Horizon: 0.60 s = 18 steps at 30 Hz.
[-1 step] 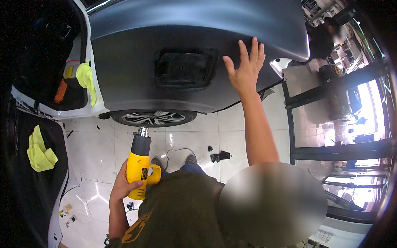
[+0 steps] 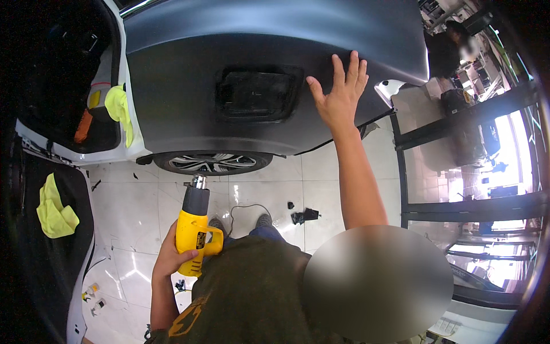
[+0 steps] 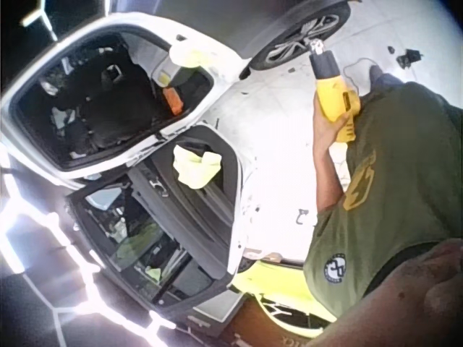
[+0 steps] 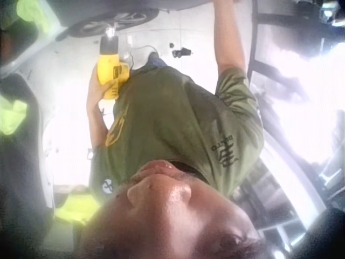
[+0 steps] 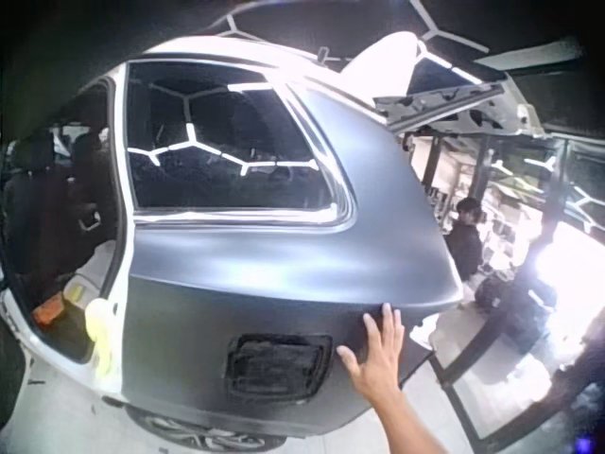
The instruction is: The person uses a yellow heat gun to warm the rear bumper area of a white car while wiping the surface with a yellow microfiber cloth. They then remove a black plastic trim piece from the bumper, heat the exposed area, and wipe it again. The person reattaches the trim piece and continues heating and wiping the bumper and wheel arch area.
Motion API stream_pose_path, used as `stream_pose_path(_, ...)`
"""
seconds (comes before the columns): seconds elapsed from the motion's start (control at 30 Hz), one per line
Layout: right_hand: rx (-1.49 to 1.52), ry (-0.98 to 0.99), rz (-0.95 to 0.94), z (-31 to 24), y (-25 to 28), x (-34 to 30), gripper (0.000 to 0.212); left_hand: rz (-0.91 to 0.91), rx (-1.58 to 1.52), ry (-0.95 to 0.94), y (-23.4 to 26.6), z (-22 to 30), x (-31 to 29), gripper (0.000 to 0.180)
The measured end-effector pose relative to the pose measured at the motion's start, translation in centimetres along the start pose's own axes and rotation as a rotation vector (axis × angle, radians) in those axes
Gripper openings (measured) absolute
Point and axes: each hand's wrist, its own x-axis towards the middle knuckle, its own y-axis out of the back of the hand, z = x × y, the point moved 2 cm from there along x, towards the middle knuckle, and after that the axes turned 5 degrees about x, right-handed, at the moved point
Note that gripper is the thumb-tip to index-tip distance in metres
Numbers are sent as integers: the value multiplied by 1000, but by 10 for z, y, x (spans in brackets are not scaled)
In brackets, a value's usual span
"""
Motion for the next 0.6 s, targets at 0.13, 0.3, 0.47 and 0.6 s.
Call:
stream_pose_path(0.13,-8,10,87,-8,-14,5,78,-60,46,11,8,-5,8,91)
stream_pose_path(0.3,-19,21,138,-2,-36,-7,80,-99,95,32,17,-4,9,92)
stream_pose_path(0.47,-20,-105,139,-2,-46,-28,75,-67,121,42,30,-11,-1,91)
stream_pose_path(0.6,-7,-205,140,-9,-54,-49,74,-48,-20,36,37,-10,-13,90)
